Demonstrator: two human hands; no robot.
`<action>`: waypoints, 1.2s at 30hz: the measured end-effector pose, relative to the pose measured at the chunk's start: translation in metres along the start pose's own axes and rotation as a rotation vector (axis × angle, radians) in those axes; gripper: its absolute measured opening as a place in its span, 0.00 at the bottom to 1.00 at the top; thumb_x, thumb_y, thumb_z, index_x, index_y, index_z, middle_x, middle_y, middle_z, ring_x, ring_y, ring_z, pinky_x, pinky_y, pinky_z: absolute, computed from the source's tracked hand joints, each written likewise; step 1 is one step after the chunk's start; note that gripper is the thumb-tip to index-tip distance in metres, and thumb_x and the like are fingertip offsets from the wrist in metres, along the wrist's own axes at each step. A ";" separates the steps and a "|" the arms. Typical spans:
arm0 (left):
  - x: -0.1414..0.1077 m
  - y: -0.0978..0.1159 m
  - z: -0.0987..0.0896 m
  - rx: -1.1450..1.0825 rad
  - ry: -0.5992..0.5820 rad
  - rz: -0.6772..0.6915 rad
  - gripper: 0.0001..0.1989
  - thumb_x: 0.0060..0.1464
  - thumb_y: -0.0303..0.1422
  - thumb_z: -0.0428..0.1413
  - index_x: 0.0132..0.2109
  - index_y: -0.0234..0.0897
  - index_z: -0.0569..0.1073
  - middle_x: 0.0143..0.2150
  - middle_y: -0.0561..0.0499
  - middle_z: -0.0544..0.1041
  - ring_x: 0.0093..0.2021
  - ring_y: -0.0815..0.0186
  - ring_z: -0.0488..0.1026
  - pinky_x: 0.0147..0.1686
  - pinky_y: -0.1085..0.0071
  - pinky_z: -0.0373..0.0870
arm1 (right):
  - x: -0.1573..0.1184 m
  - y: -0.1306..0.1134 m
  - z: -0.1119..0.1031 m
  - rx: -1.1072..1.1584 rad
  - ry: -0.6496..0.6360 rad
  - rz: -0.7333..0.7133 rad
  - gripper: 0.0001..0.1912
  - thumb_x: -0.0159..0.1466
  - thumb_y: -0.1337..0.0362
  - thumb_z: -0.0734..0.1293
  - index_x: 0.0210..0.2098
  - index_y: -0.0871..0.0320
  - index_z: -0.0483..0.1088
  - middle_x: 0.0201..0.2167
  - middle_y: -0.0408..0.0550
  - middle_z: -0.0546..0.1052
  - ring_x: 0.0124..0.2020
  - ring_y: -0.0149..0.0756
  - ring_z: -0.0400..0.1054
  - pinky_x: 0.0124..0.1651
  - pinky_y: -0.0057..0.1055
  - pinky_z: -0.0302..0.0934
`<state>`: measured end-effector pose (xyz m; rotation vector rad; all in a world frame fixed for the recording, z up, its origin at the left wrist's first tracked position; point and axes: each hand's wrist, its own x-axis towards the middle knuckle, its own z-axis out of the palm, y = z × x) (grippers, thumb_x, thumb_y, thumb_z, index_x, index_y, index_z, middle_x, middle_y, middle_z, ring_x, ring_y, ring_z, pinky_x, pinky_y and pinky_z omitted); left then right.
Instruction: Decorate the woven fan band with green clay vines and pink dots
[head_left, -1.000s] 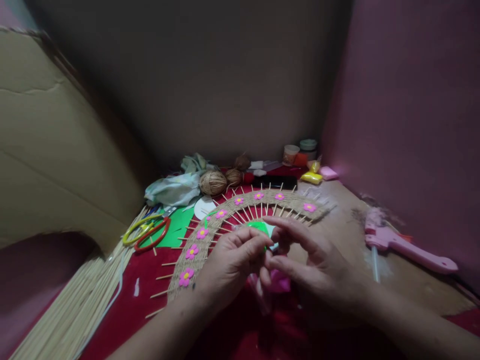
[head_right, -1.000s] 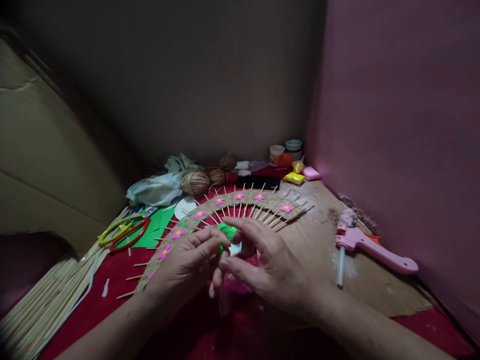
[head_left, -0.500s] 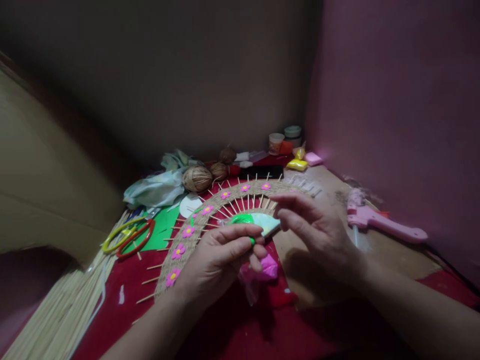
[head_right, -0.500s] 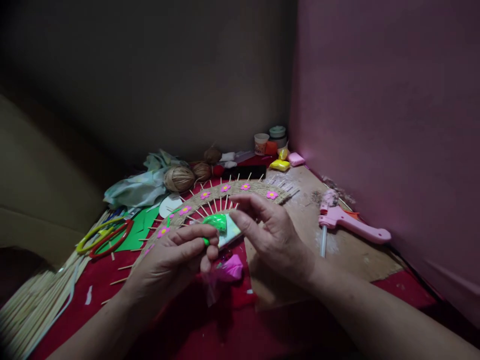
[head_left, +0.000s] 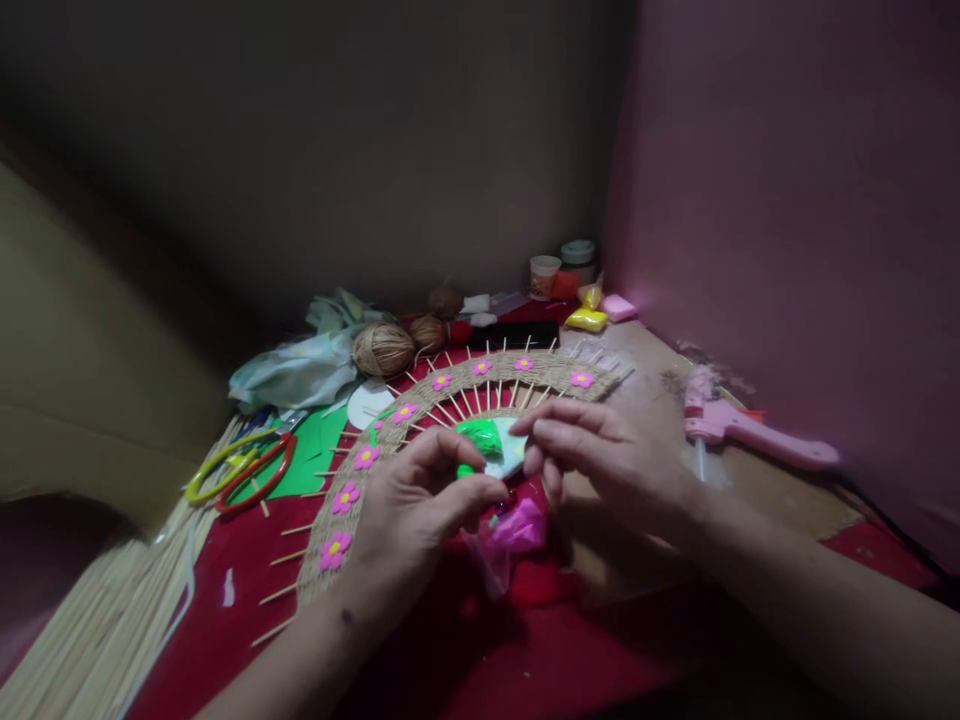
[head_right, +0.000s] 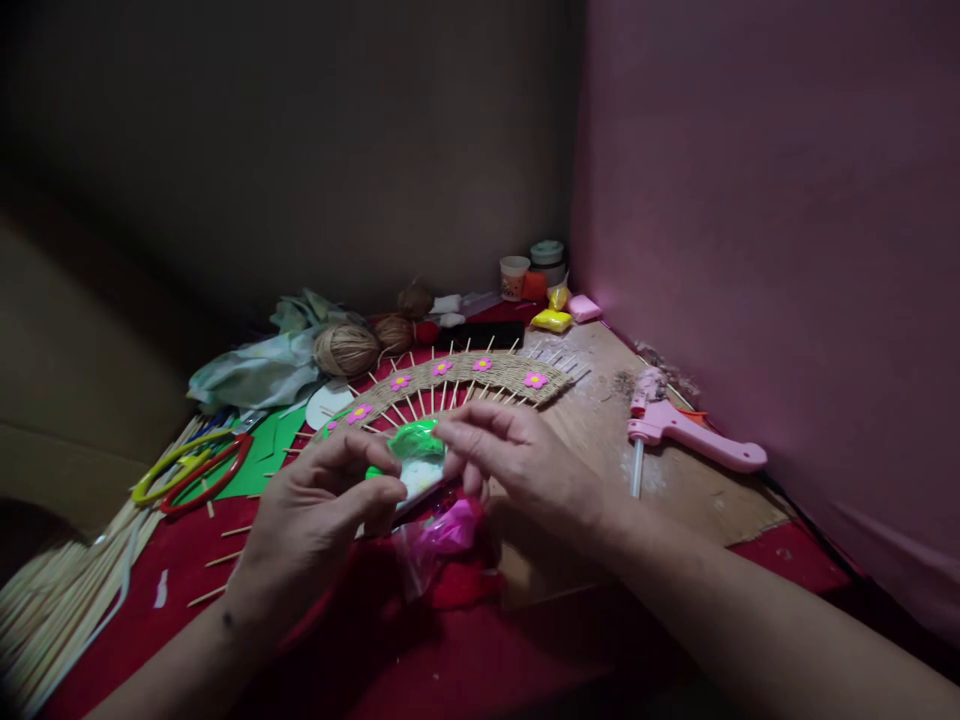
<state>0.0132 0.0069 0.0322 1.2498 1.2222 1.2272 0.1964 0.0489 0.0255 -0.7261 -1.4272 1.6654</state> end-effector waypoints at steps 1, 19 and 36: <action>-0.002 0.001 0.000 0.108 0.011 0.076 0.08 0.42 0.27 0.65 0.29 0.37 0.73 0.23 0.56 0.74 0.21 0.72 0.67 0.21 0.79 0.63 | 0.000 0.004 0.003 0.083 -0.076 0.083 0.12 0.61 0.55 0.66 0.35 0.58 0.69 0.25 0.41 0.72 0.21 0.25 0.63 0.27 0.25 0.59; 0.008 -0.010 0.029 0.909 -0.278 0.379 0.14 0.55 0.34 0.55 0.49 0.36 0.68 0.36 0.48 0.73 0.32 0.62 0.69 0.32 0.67 0.64 | -0.024 0.015 -0.020 -0.638 0.148 -0.234 0.08 0.63 0.67 0.61 0.39 0.55 0.71 0.36 0.44 0.76 0.38 0.34 0.70 0.42 0.33 0.64; 0.003 -0.022 0.070 1.387 -0.384 0.484 0.24 0.57 0.43 0.53 0.52 0.26 0.67 0.46 0.40 0.69 0.45 0.53 0.64 0.46 0.55 0.64 | -0.056 0.042 -0.051 -1.548 -0.013 -0.350 0.28 0.64 0.60 0.61 0.59 0.70 0.60 0.60 0.63 0.63 0.62 0.51 0.54 0.58 0.50 0.57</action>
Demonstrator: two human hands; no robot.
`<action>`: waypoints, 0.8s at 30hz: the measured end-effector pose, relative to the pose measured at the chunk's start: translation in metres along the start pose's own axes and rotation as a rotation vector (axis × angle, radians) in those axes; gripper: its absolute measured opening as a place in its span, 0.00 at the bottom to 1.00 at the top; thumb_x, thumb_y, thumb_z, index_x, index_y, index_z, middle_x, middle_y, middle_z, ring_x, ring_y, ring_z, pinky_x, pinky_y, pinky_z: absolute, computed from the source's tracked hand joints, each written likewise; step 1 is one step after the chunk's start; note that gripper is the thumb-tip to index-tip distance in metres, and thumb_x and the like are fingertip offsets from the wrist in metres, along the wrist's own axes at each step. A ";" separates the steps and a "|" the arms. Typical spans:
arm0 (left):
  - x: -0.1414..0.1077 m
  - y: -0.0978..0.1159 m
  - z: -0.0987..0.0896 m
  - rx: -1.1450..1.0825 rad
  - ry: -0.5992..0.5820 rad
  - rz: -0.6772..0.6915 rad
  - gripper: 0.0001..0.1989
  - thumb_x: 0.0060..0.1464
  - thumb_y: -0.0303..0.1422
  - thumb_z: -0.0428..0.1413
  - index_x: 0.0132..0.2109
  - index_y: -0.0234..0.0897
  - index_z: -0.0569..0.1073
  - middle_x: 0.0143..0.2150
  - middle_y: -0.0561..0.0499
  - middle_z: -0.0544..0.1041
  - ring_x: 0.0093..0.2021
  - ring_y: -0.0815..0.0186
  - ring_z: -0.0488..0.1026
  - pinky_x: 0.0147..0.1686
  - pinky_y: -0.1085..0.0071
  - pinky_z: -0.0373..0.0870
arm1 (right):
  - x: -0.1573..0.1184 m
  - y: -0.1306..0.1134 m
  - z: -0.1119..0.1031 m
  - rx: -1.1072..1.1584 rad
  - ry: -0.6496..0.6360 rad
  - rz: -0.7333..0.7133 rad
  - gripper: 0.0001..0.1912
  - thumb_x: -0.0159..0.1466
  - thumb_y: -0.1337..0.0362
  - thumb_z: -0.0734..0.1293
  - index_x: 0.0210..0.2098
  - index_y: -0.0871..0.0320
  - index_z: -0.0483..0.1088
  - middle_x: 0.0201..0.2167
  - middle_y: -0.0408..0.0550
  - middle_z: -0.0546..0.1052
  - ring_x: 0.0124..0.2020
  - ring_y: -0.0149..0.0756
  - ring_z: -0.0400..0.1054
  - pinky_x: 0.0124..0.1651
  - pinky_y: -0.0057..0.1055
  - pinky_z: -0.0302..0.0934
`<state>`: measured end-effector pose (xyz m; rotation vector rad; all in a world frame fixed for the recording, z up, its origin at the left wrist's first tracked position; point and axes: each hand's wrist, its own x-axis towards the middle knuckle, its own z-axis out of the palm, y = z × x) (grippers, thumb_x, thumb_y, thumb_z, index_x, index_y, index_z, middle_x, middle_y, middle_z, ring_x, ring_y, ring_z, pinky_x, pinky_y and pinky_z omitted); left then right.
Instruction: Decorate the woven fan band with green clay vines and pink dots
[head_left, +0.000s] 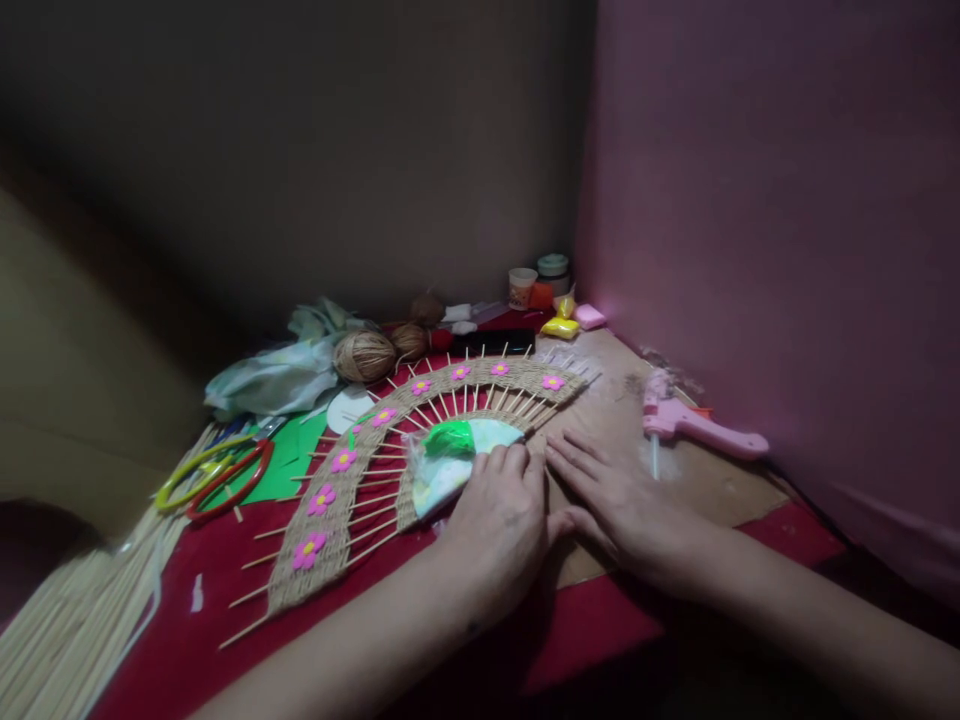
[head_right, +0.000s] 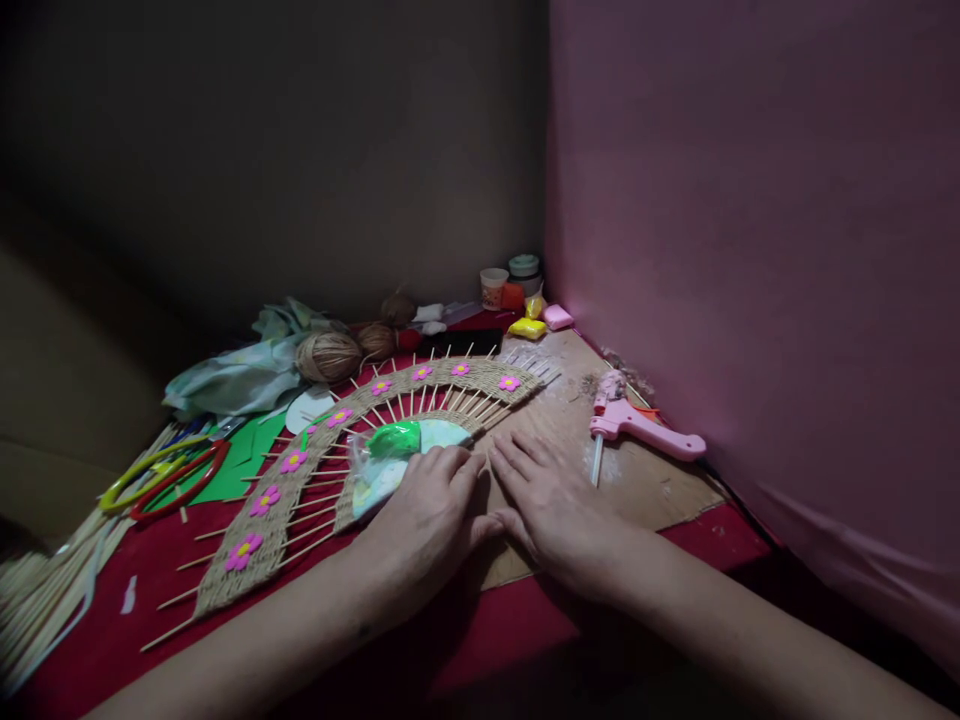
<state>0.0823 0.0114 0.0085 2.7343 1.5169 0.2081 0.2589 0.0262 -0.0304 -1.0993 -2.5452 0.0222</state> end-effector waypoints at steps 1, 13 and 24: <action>-0.001 -0.001 0.000 0.009 0.000 0.001 0.27 0.56 0.46 0.53 0.53 0.26 0.67 0.46 0.39 0.69 0.45 0.52 0.64 0.46 0.54 0.64 | -0.006 -0.003 0.002 -0.035 -0.017 -0.003 0.29 0.64 0.58 0.61 0.60 0.70 0.58 0.61 0.62 0.61 0.63 0.52 0.51 0.59 0.51 0.56; -0.006 -0.013 -0.002 0.012 0.054 -0.012 0.31 0.59 0.51 0.42 0.53 0.27 0.68 0.50 0.39 0.70 0.47 0.52 0.65 0.48 0.55 0.63 | 0.018 -0.006 0.003 -0.232 -0.142 0.123 0.40 0.62 0.47 0.60 0.61 0.76 0.55 0.63 0.66 0.54 0.65 0.59 0.41 0.63 0.52 0.45; 0.008 0.004 -0.003 0.163 -0.173 0.047 0.44 0.53 0.61 0.40 0.62 0.27 0.60 0.62 0.36 0.62 0.61 0.45 0.56 0.59 0.48 0.50 | 0.006 -0.008 0.002 -0.195 -0.121 0.091 0.40 0.61 0.47 0.62 0.61 0.74 0.56 0.63 0.66 0.56 0.65 0.57 0.44 0.63 0.50 0.46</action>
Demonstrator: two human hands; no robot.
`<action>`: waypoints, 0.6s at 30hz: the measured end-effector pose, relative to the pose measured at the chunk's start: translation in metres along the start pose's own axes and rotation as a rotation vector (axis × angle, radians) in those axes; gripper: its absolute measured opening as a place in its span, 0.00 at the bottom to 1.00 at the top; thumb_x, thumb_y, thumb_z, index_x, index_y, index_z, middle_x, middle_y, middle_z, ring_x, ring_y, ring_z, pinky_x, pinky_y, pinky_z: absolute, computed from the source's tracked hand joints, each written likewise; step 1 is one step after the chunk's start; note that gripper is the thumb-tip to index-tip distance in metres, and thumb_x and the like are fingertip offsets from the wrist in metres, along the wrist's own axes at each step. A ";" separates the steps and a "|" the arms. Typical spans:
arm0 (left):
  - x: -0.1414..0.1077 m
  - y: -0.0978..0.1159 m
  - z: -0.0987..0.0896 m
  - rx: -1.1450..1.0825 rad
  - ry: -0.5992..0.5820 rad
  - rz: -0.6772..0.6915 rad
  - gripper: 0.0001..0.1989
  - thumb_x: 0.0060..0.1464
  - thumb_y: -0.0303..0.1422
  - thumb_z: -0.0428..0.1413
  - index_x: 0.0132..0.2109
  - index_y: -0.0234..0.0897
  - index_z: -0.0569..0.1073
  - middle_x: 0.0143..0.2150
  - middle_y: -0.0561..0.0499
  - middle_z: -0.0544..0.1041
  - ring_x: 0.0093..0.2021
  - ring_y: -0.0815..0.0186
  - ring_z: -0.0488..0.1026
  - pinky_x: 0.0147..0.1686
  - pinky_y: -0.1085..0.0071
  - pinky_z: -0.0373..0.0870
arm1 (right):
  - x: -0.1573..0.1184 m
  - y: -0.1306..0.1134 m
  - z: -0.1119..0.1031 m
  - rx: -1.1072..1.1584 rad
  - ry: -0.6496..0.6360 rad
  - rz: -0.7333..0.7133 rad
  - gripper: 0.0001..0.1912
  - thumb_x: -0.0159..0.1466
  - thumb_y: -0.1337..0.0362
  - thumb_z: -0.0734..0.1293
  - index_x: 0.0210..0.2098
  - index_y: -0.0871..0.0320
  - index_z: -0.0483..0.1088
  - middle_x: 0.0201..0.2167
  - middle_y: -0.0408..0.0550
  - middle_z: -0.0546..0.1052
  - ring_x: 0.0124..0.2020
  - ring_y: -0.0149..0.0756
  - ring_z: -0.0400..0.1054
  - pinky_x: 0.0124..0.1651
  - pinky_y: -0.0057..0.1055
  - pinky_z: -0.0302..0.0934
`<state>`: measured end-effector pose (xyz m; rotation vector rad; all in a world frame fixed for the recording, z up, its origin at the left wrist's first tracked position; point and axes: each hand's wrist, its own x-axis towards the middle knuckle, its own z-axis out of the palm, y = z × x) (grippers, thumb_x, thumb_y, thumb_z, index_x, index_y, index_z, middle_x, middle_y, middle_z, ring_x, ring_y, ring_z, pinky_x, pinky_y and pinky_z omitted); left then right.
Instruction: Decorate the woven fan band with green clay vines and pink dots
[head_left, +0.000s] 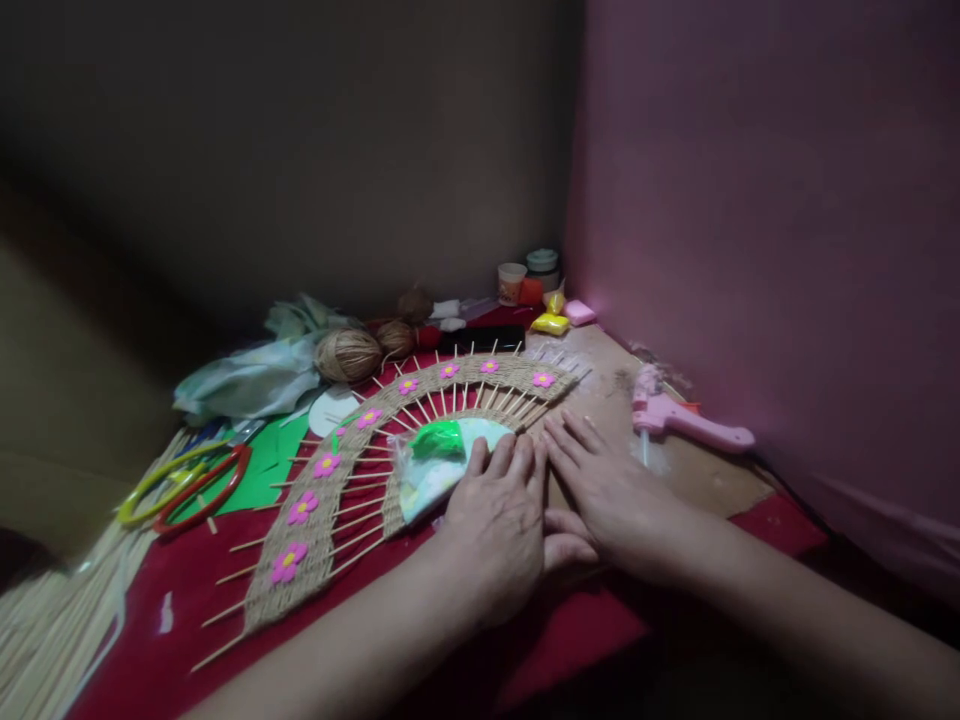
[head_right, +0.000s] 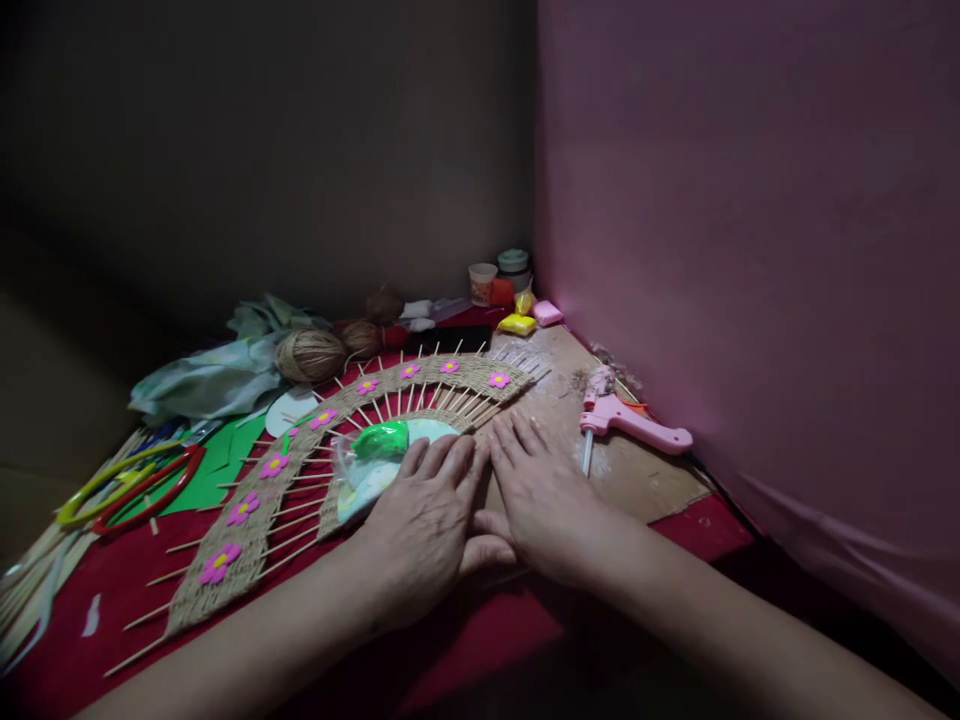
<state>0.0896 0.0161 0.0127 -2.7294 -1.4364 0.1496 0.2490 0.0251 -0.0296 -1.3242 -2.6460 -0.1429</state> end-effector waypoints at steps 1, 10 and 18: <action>0.001 0.002 0.000 0.011 -0.009 0.005 0.44 0.53 0.60 0.40 0.62 0.26 0.60 0.63 0.35 0.62 0.62 0.45 0.56 0.60 0.48 0.49 | 0.002 0.001 0.000 0.002 0.000 -0.011 0.39 0.62 0.48 0.62 0.61 0.74 0.57 0.62 0.67 0.57 0.65 0.56 0.44 0.64 0.49 0.46; -0.001 0.006 0.018 0.028 0.009 0.086 0.46 0.54 0.60 0.36 0.63 0.21 0.57 0.64 0.31 0.57 0.65 0.45 0.52 0.62 0.45 0.43 | -0.015 0.000 -0.003 0.007 0.092 -0.062 0.35 0.65 0.49 0.57 0.59 0.75 0.59 0.60 0.67 0.60 0.63 0.54 0.49 0.62 0.50 0.50; -0.005 0.007 0.019 0.053 -0.017 0.113 0.48 0.52 0.62 0.37 0.64 0.24 0.56 0.65 0.34 0.54 0.66 0.48 0.48 0.63 0.49 0.43 | -0.019 -0.005 0.001 -0.008 0.108 -0.034 0.36 0.64 0.49 0.59 0.59 0.75 0.59 0.60 0.68 0.59 0.63 0.56 0.50 0.61 0.50 0.52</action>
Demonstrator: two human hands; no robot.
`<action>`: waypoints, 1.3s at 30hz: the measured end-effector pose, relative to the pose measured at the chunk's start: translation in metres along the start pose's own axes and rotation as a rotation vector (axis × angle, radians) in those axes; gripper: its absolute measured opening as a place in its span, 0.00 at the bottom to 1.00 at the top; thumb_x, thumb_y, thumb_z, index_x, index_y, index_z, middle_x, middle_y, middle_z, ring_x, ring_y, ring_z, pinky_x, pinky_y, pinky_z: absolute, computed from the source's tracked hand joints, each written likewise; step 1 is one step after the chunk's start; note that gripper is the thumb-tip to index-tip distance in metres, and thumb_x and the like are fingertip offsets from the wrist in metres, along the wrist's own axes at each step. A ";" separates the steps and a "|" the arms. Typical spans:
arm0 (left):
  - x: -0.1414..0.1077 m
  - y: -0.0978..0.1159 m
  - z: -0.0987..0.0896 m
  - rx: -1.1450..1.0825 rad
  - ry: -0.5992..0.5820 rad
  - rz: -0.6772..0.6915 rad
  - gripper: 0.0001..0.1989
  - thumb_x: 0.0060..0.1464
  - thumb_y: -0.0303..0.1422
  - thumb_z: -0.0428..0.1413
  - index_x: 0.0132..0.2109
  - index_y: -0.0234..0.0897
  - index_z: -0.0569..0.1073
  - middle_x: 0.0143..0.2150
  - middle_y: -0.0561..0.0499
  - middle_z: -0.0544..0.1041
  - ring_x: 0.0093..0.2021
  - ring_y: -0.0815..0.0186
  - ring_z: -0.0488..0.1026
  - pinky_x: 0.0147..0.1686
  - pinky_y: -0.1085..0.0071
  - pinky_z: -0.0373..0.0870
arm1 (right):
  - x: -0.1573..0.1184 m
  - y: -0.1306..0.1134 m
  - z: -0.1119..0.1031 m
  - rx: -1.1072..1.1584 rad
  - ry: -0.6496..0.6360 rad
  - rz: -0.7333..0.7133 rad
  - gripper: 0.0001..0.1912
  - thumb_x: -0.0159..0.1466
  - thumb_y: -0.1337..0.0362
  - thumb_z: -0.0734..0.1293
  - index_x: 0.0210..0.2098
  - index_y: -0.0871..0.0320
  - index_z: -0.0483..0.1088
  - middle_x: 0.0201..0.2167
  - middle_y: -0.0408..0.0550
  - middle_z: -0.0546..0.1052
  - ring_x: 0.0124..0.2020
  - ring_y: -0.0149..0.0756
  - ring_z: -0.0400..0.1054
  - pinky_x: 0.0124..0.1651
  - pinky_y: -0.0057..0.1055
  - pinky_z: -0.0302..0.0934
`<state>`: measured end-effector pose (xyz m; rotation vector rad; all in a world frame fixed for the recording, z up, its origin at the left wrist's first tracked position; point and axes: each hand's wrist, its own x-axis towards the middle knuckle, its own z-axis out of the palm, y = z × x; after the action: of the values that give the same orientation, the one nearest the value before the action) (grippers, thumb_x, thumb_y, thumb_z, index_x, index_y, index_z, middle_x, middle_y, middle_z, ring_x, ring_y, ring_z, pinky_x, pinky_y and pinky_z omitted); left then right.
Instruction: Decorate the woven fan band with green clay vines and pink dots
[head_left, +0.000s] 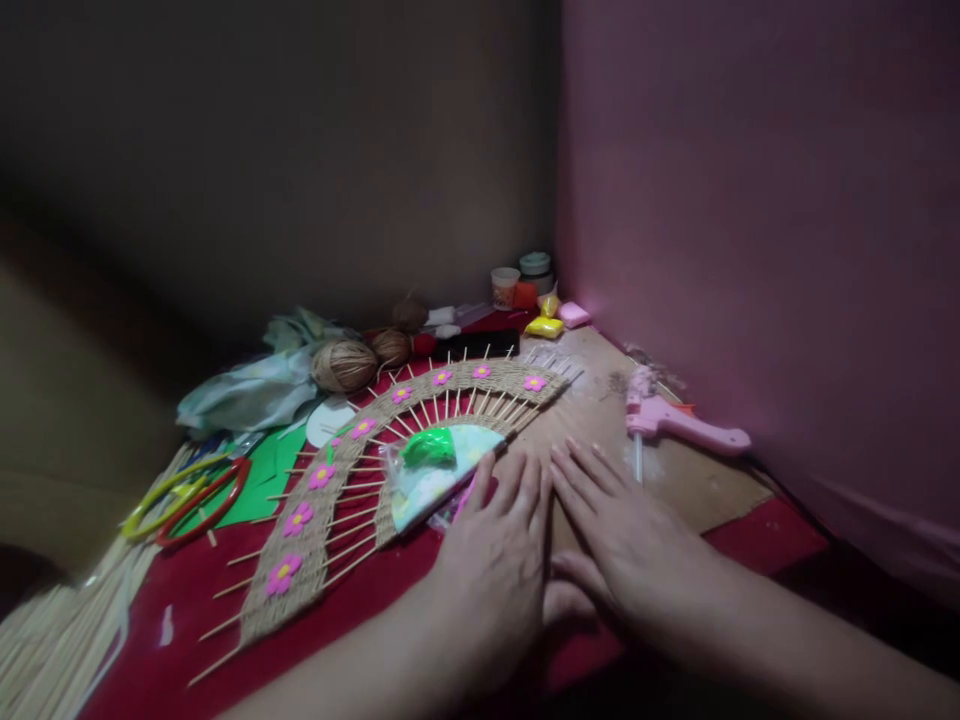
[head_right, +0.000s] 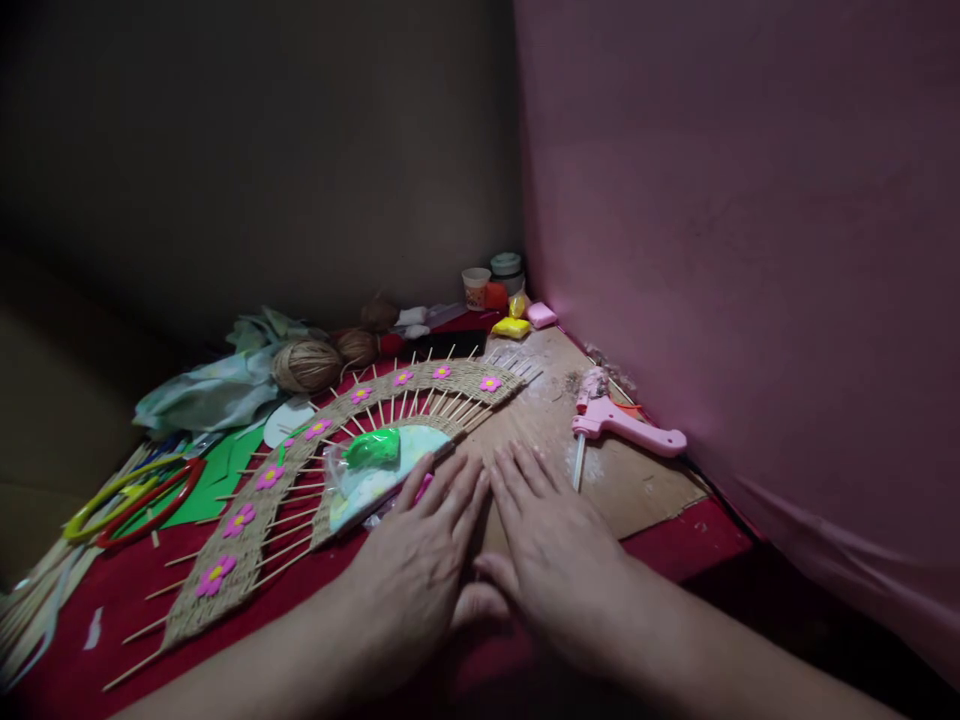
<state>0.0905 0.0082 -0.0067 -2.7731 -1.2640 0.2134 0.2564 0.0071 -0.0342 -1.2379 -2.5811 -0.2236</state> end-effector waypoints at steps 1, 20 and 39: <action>-0.004 0.003 0.001 -0.012 -0.022 0.002 0.49 0.51 0.63 0.37 0.64 0.23 0.55 0.65 0.33 0.54 0.66 0.48 0.49 0.63 0.50 0.45 | -0.005 -0.003 0.000 -0.001 0.016 -0.015 0.35 0.64 0.50 0.59 0.59 0.74 0.59 0.60 0.67 0.60 0.62 0.55 0.51 0.61 0.50 0.52; -0.002 -0.001 -0.017 -0.064 0.027 -0.082 0.45 0.56 0.58 0.40 0.64 0.18 0.54 0.65 0.29 0.52 0.66 0.48 0.47 0.63 0.47 0.44 | 0.005 0.010 -0.006 0.136 -0.030 0.047 0.33 0.64 0.53 0.59 0.61 0.71 0.58 0.62 0.63 0.59 0.64 0.49 0.50 0.64 0.46 0.47; -0.010 0.021 0.012 -0.202 0.096 -0.075 0.48 0.54 0.57 0.43 0.64 0.16 0.48 0.66 0.26 0.46 0.66 0.44 0.41 0.62 0.48 0.50 | 0.001 0.000 0.012 -0.002 0.023 -0.057 0.30 0.63 0.60 0.61 0.58 0.78 0.60 0.60 0.72 0.59 0.63 0.57 0.50 0.63 0.49 0.47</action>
<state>0.0978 -0.0126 -0.0209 -2.8518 -1.4359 -0.0559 0.2535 0.0113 -0.0457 -1.1563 -2.5989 -0.2500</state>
